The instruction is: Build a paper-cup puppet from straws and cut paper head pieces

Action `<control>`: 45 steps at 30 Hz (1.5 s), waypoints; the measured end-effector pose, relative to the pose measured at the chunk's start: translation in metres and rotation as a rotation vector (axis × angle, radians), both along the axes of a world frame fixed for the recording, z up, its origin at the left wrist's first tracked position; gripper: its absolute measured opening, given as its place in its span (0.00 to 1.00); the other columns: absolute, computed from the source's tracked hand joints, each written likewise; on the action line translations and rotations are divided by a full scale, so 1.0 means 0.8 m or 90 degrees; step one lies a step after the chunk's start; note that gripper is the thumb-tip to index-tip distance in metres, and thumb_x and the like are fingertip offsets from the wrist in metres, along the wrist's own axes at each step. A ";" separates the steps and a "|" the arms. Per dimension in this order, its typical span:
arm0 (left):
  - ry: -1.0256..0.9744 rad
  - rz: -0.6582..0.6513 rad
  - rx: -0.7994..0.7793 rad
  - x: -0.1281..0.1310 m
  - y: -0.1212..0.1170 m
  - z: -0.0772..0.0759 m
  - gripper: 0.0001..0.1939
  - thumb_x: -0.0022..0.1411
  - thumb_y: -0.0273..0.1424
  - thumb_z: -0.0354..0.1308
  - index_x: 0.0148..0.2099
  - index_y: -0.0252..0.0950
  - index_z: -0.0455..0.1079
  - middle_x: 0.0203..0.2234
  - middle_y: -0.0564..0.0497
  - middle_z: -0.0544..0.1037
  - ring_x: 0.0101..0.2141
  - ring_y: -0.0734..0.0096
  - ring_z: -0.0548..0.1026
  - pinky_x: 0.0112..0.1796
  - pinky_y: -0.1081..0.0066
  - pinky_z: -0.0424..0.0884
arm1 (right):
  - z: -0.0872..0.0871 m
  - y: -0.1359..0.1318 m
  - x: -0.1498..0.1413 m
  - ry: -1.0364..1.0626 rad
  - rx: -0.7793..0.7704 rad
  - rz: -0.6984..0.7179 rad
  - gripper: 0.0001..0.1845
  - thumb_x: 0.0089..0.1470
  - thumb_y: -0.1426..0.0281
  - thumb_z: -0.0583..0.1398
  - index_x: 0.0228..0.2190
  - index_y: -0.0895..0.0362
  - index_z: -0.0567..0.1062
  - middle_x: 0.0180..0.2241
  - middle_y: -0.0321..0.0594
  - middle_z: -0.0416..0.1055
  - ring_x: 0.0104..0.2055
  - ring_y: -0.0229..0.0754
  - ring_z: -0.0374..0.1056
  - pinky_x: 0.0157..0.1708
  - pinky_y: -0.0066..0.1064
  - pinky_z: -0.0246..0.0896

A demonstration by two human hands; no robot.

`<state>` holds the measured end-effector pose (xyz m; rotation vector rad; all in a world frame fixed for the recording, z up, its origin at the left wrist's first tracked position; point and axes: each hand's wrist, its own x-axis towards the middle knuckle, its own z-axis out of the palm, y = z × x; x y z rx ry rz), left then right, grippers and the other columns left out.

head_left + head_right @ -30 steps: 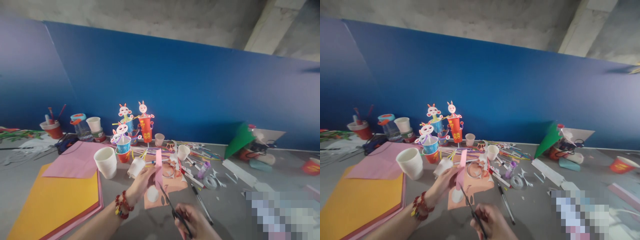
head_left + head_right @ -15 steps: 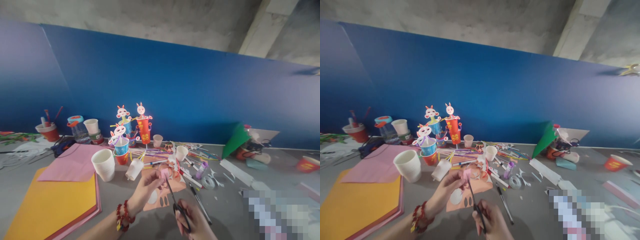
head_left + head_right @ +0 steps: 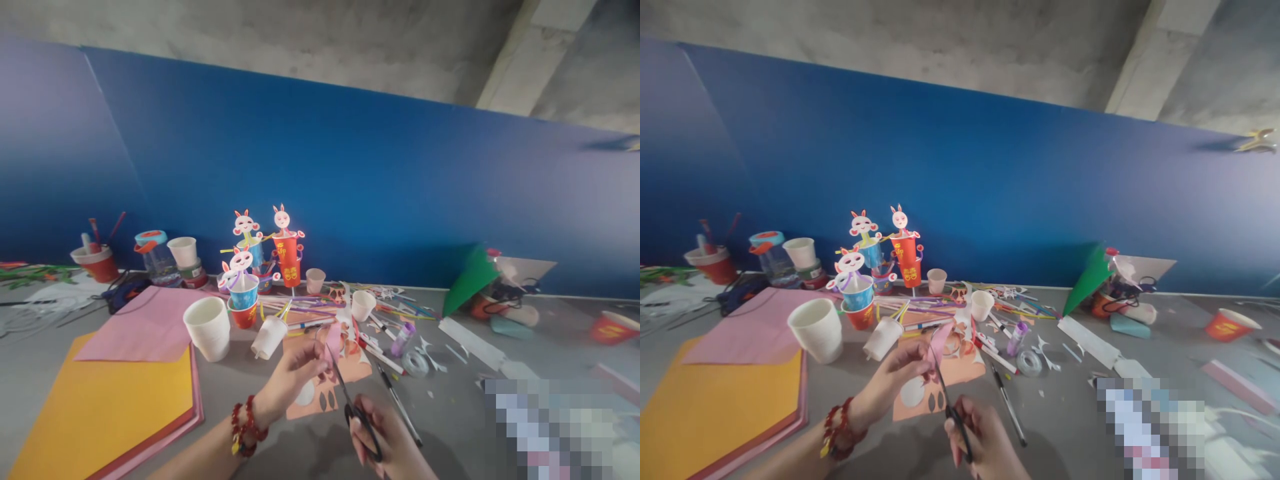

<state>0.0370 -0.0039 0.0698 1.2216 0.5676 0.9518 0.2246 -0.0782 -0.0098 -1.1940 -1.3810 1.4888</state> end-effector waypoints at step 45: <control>-0.097 0.022 -0.058 -0.002 0.010 -0.005 0.09 0.59 0.33 0.66 0.32 0.34 0.71 0.23 0.53 0.74 0.25 0.74 0.70 0.31 0.73 0.65 | 0.010 0.002 -0.003 -0.053 0.000 -0.068 0.30 0.42 0.42 0.62 0.18 0.53 0.57 0.09 0.27 0.57 0.09 0.27 0.45 0.11 0.24 0.36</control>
